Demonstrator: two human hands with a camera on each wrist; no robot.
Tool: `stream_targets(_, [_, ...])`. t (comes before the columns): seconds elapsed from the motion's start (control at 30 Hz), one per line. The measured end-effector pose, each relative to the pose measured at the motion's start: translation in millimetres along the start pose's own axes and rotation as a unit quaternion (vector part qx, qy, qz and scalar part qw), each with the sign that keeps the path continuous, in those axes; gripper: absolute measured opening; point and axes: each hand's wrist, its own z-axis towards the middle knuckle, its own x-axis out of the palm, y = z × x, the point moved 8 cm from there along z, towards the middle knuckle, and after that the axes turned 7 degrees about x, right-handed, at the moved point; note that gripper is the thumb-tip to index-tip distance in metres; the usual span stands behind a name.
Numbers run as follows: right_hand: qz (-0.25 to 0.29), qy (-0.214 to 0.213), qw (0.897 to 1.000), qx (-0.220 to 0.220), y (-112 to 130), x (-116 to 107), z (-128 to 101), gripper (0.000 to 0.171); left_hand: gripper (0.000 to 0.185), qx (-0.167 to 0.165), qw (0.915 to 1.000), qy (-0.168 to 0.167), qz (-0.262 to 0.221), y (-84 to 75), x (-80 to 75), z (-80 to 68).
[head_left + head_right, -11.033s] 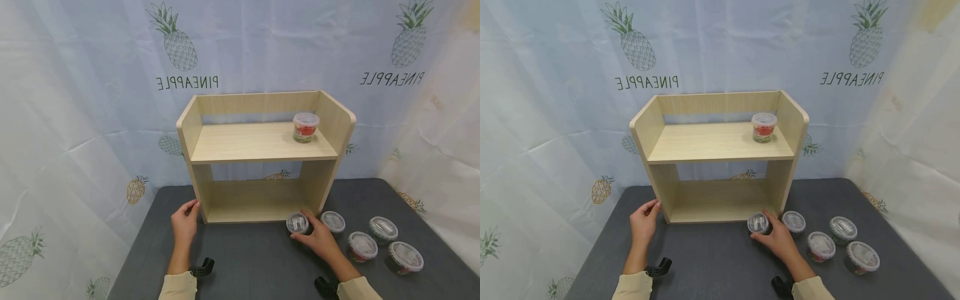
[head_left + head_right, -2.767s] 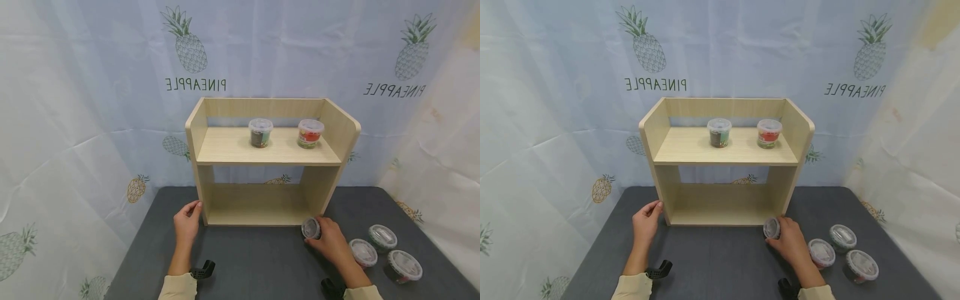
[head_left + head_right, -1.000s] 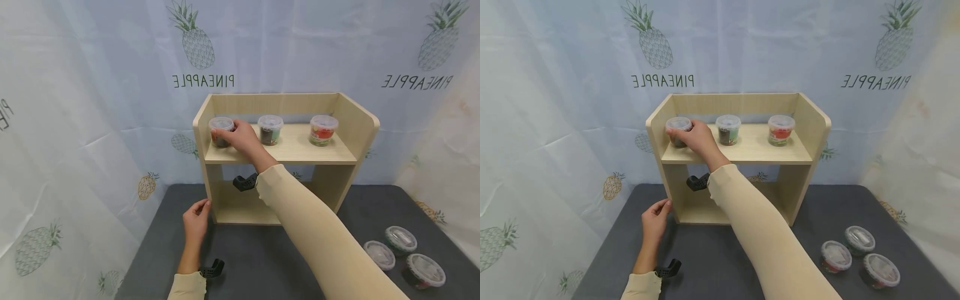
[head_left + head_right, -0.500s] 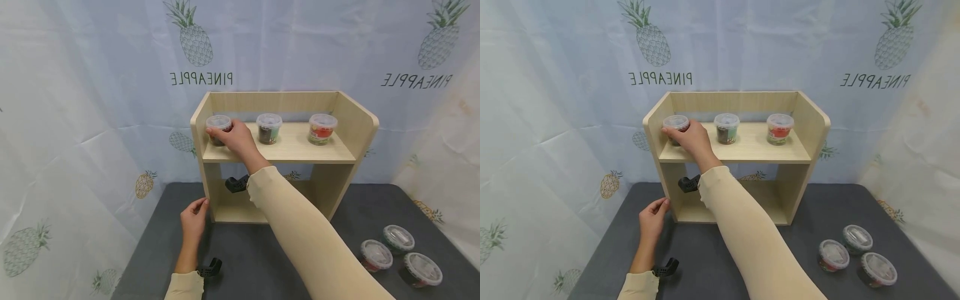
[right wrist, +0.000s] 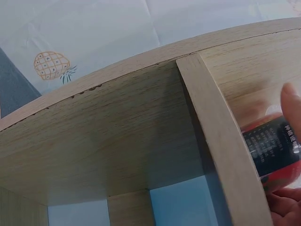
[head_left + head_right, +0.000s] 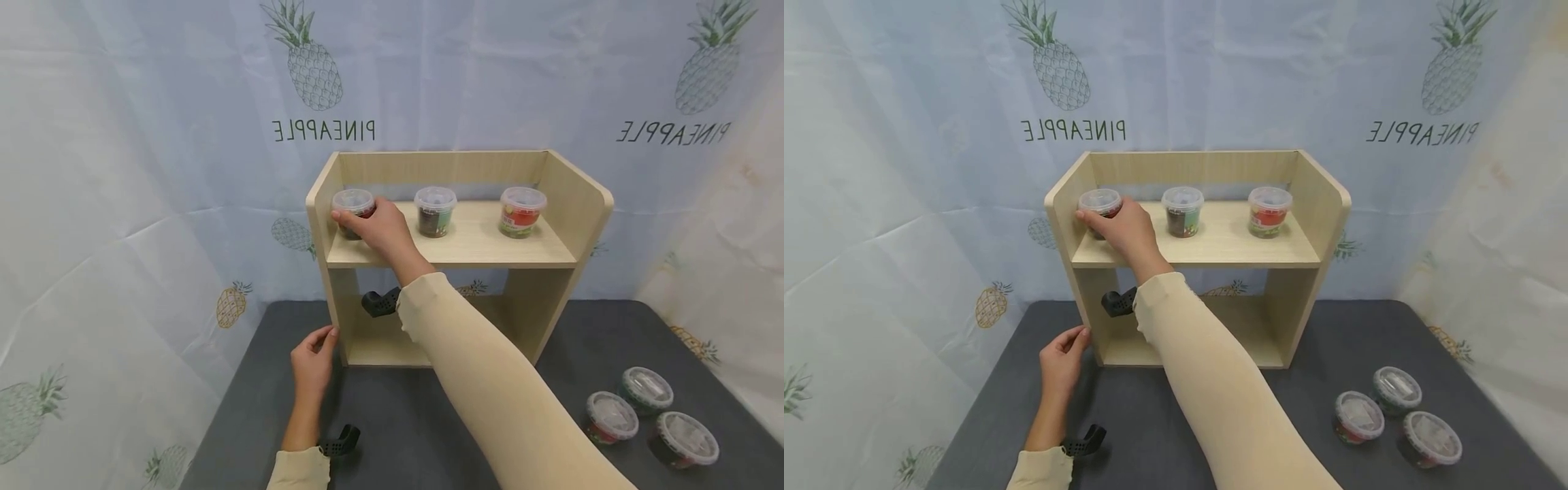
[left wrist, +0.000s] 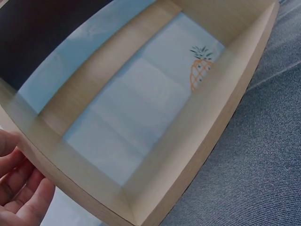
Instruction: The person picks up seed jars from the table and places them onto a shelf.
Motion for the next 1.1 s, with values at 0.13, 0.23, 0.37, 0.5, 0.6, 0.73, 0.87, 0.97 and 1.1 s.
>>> stream_targets(0.13, [0.001, -0.014, 1.0, -0.006, -3, -4, 0, 0.076, 0.024, -0.004, 1.0, 0.006, 0.004, 1.2, 1.8, 1.1])
stream_targets(0.23, [0.005, -0.027, 1.0, -0.014, -6, -6, -1, 0.076, 0.025, -0.006, 0.9999, 0.008, -0.006, 3.2, 2.0, 1.3])
stream_targets(0.37, [0.01, -0.046, 0.999, -0.021, -10, -9, -3, 0.08, 0.027, -0.004, 0.9999, 0.009, -0.007, 4.7, 3.1, -0.4])
stream_targets(0.5, [0.039, -0.065, 0.997, -0.028, -15, -14, -9, 0.092, 0.026, -0.005, 0.9999, 0.011, -0.008, 6.0, 6.7, -2.5])
stream_targets(0.6, [0.06, -0.082, 0.994, -0.038, -18, -19, -15, 0.098, 0.025, -0.013, 0.9998, 0.015, -0.002, 7.7, 9.2, -3.5])
stream_targets(0.73, [0.049, -0.101, 0.991, -0.074, -15, -25, -25, 0.088, 0.027, -0.011, 0.9996, 0.025, -0.005, 4.6, 12.4, -1.2])
stream_targets(0.87, [0.025, -0.082, 0.989, -0.123, -9, -23, -43, 0.081, 0.026, 0.003, 0.9995, 0.016, -0.028, 1.4, 10.6, 3.3])
stream_targets(0.97, [0.028, -0.051, 0.985, -0.164, -11, -19, -65, 0.079, 0.024, 0.005, 0.9994, 0.008, -0.032, 3.4, 8.0, 4.3])
stream_targets(1.1, [0.041, -0.02, 0.969, -0.243, -32, -18, -106, 0.075, 0.024, 0.0, 0.9997, 0.004, -0.023, 6.7, 5.4, 2.9])
